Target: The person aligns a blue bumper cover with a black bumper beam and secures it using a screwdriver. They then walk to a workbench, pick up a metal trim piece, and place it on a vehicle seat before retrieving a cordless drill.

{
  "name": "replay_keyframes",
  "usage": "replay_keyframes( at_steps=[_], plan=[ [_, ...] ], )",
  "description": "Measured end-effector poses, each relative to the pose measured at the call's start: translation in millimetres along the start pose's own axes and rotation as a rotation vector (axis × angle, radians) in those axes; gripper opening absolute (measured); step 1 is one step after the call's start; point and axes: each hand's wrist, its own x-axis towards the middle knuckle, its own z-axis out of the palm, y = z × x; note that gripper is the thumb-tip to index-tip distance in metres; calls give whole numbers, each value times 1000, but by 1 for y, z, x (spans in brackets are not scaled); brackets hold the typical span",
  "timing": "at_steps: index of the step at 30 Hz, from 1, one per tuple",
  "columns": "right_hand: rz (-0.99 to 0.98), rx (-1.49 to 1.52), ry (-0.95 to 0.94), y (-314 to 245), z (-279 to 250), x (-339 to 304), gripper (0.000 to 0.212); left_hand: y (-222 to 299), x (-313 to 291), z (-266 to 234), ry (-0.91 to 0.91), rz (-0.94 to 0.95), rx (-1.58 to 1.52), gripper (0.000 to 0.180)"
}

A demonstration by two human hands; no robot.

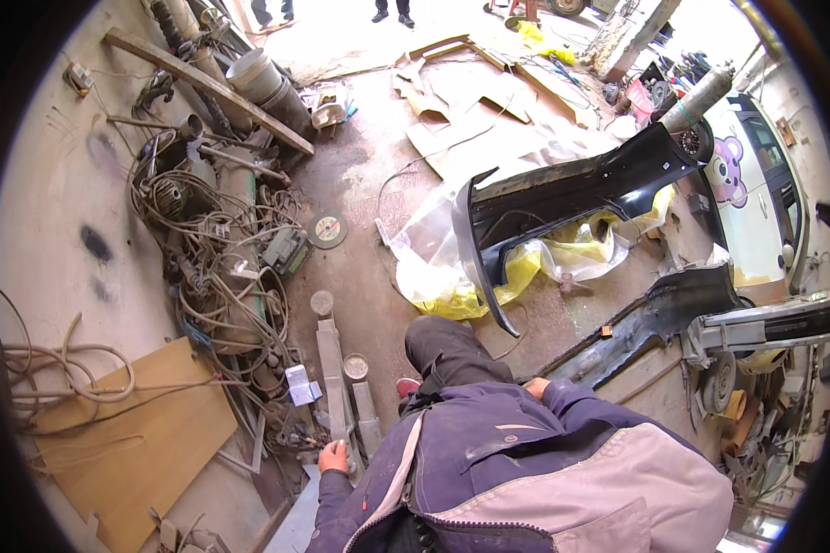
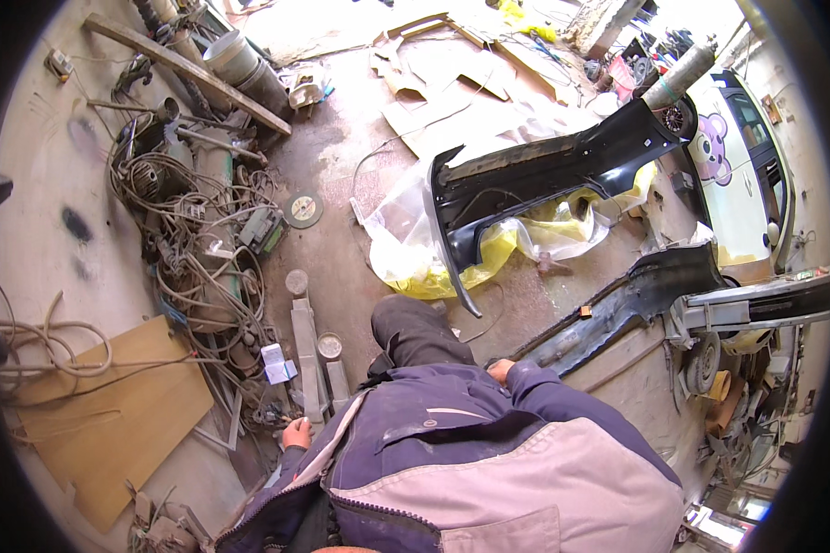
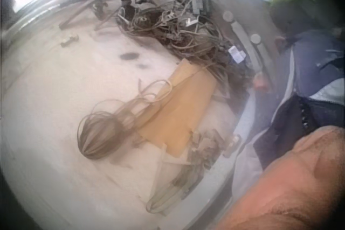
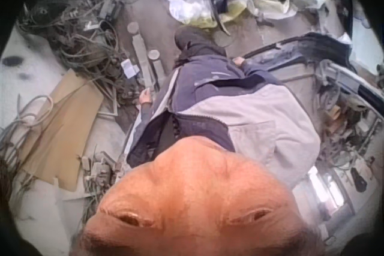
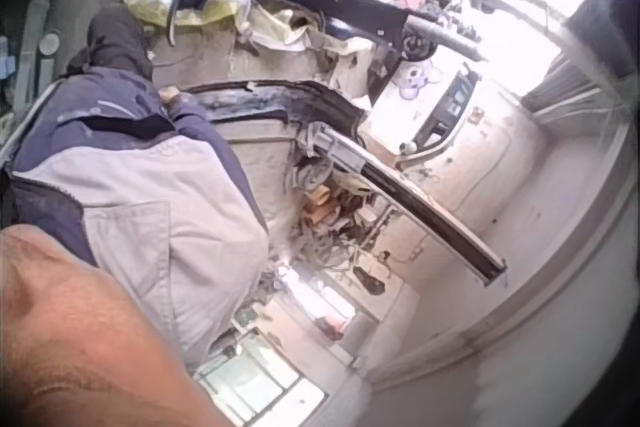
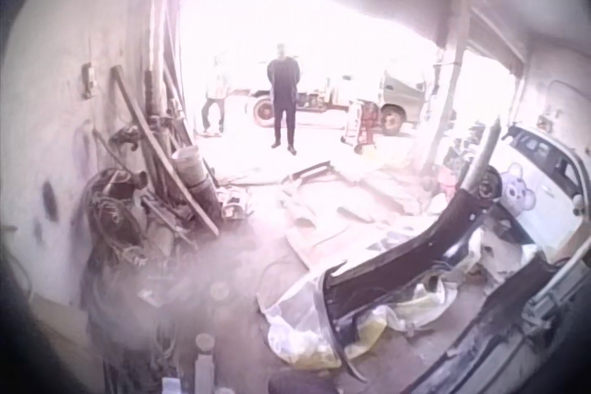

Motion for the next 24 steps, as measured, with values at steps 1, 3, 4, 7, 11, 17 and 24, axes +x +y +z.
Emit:
replay_keyframes(
  at_steps=[1,3,4,7,11,17,24],
  plan=[
    [9,-11,-5,-3,4,10,52,16,9,3,-11,91,111,39],
    [71,96,14,-6,9,34,61,48,22,8,-66,92,166,39],
    [85,32,-8,-10,13,48,62,61,25,6,-72,176,190,39],
    [-3,-17,-59,-31,18,89,62,87,48,-8,-90,268,280,39],
    [60,-42,81,-84,21,135,52,81,100,-52,-126,228,327,48],
    [113,418,512,-142,22,191,32,137,187,-106,-284,232,672,49],
    [447,818,587,-205,-2,148,28,327,307,-100,-371,433,831,49]
  ],
)
